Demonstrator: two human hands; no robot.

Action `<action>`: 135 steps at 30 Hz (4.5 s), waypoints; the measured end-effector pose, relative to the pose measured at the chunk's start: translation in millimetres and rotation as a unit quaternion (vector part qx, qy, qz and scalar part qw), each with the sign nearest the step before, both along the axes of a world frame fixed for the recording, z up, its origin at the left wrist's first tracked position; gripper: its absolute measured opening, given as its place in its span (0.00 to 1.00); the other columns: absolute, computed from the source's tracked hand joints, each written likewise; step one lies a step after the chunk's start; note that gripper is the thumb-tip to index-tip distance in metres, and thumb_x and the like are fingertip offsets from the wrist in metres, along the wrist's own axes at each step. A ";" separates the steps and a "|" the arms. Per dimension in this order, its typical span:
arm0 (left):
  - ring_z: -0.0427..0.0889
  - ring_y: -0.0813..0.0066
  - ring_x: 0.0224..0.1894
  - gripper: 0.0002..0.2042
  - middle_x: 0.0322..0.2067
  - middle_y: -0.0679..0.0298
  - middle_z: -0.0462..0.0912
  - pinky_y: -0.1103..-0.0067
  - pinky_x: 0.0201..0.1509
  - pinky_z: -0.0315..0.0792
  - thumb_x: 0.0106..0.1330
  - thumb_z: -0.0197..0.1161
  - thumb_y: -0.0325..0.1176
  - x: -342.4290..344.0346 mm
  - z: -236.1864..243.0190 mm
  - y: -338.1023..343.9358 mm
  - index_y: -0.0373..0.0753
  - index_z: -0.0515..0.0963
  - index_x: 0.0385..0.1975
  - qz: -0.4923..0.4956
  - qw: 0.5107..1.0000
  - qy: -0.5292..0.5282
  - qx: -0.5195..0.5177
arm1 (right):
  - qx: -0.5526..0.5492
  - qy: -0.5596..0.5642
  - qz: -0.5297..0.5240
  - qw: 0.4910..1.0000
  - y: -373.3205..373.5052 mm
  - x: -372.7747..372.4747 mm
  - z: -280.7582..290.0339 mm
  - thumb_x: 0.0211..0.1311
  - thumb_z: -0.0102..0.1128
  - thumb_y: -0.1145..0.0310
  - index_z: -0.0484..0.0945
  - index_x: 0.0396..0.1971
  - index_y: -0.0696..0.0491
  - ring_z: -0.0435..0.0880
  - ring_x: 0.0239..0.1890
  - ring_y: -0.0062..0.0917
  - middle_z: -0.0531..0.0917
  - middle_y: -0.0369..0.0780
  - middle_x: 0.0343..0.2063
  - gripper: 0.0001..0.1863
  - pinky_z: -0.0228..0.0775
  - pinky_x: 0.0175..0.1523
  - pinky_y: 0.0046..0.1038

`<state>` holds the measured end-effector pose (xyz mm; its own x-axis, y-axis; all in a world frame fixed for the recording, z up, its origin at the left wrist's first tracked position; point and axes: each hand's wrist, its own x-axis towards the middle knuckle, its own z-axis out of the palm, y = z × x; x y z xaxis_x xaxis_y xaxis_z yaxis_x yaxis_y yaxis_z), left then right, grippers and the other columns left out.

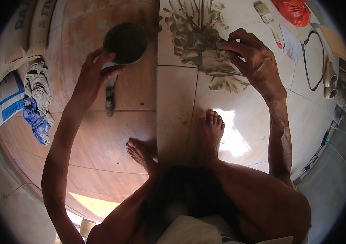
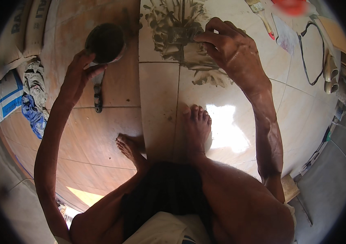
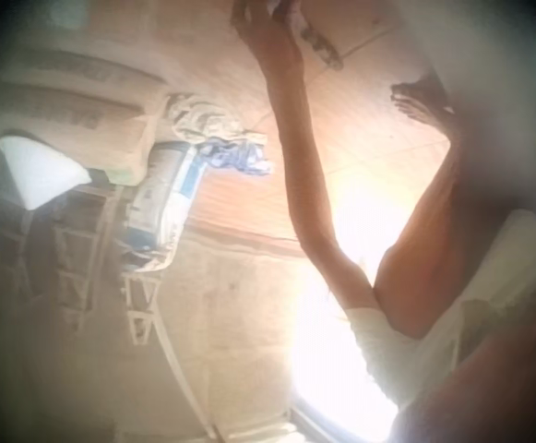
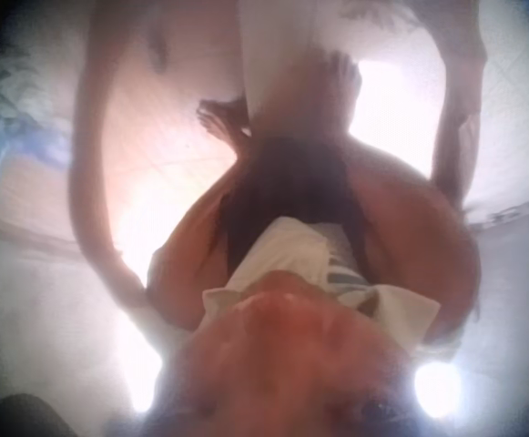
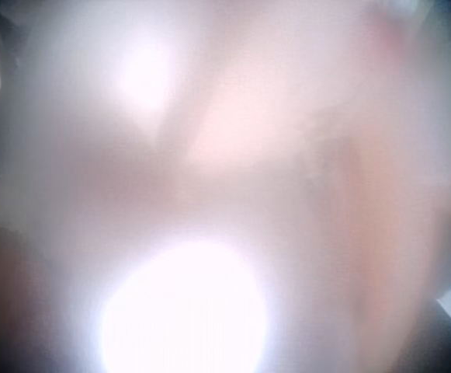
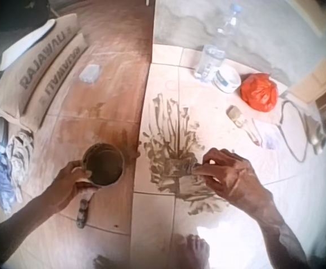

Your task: The person sits on the floor and uses a trowel to scoop grout from a small container, applying it into the gaps between floor tiles. They repeatedly spread and smooth the grout along the tile seams.

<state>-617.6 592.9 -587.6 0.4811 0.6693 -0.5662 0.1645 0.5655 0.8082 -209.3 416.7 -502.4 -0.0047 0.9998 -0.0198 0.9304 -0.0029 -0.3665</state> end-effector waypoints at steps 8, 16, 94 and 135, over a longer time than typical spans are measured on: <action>0.87 0.63 0.63 0.27 0.67 0.55 0.80 0.67 0.72 0.84 0.83 0.65 0.38 20.7 20.8 -0.4 0.29 0.69 0.74 0.009 0.999 0.026 -0.028 | 0.022 -0.020 -0.008 1.000 7.8 7.4 -2.4 0.69 0.76 0.73 0.94 0.48 0.45 0.92 0.49 0.32 0.89 0.35 0.49 0.11 0.87 0.56 0.36; 0.86 0.64 0.65 0.29 0.69 0.54 0.78 0.68 0.72 0.84 0.83 0.66 0.37 26.7 19.2 -5.4 0.27 0.67 0.75 0.005 1.000 0.017 -0.016 | -0.009 -0.027 0.044 0.999 -13.2 -4.7 16.0 0.63 0.78 0.77 0.93 0.49 0.47 0.91 0.48 0.30 0.89 0.34 0.47 0.15 0.87 0.55 0.36; 0.92 0.67 0.51 0.51 0.58 0.48 0.83 0.74 0.55 0.87 0.61 0.89 0.51 164.2 44.4 -28.9 0.24 0.64 0.73 -0.121 0.957 0.136 0.227 | 0.147 0.029 0.002 0.989 -26.6 28.9 13.5 0.62 0.79 0.83 0.96 0.53 0.44 0.91 0.51 0.24 0.88 0.33 0.51 0.22 0.92 0.54 0.29; 0.88 0.67 0.46 0.49 0.58 0.51 0.81 0.71 0.50 0.85 0.57 0.90 0.35 185.4 54.1 -27.3 0.39 0.61 0.74 -0.175 0.900 0.151 0.369 | 0.025 0.106 -0.113 0.988 -73.1 85.4 -22.8 0.72 0.75 0.75 0.94 0.54 0.44 0.95 0.56 0.31 0.88 0.35 0.55 0.14 0.95 0.64 0.31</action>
